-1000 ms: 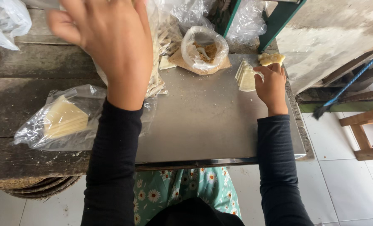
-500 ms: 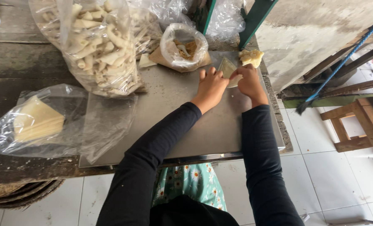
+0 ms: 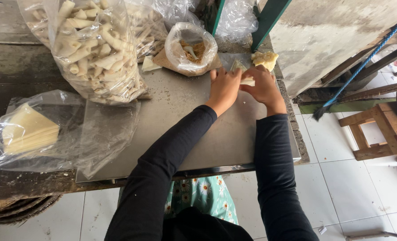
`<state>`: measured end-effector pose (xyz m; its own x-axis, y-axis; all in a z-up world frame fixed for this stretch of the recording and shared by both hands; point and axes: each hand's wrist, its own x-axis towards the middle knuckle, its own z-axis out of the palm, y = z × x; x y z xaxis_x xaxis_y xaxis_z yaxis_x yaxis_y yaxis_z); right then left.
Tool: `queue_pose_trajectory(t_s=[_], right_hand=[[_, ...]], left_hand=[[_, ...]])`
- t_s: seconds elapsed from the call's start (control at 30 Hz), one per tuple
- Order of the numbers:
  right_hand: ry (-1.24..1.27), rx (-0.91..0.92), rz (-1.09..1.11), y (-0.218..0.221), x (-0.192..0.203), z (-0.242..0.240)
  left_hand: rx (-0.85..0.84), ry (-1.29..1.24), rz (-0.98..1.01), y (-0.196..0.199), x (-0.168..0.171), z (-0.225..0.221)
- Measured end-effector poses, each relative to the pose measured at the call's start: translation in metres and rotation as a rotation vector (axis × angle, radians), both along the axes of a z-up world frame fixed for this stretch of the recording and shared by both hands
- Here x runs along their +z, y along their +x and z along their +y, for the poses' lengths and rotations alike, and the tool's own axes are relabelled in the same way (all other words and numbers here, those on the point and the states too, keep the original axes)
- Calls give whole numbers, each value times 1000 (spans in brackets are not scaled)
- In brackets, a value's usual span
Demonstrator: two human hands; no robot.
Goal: The person folds triangular dumpling wrappers around a grainy filling. They scoop filling into each wrapper, fold the edges to seal, and place the finished dumplings into a plastic bag.
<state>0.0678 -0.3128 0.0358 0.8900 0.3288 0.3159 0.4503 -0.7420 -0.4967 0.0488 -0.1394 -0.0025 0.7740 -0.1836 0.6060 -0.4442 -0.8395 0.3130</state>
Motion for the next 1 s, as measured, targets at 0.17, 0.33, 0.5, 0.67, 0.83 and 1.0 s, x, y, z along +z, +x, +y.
queue_pose_trajectory(t_s=[0.17,0.33,0.5,0.67,0.83,1.0], right_hand=[[205,-301,-123,18,-13,-8],[442,-481,-230,31,-20,-20],[376,-466,-394,18,-4,-5],[241,-64,-426,-14,20,45],[165,346,-122,-57,26,106],[64,517,169,-71,34,120]], left_hand=[[-44,-24,15,4,-2,-3],[-44,89,35,2,-8,-2],[-104,83,104,-4,-6,4],[-127,-338,153,-14,-8,50],[-145,-877,590,-42,-1,128],[-134,-871,796,-72,18,157]])
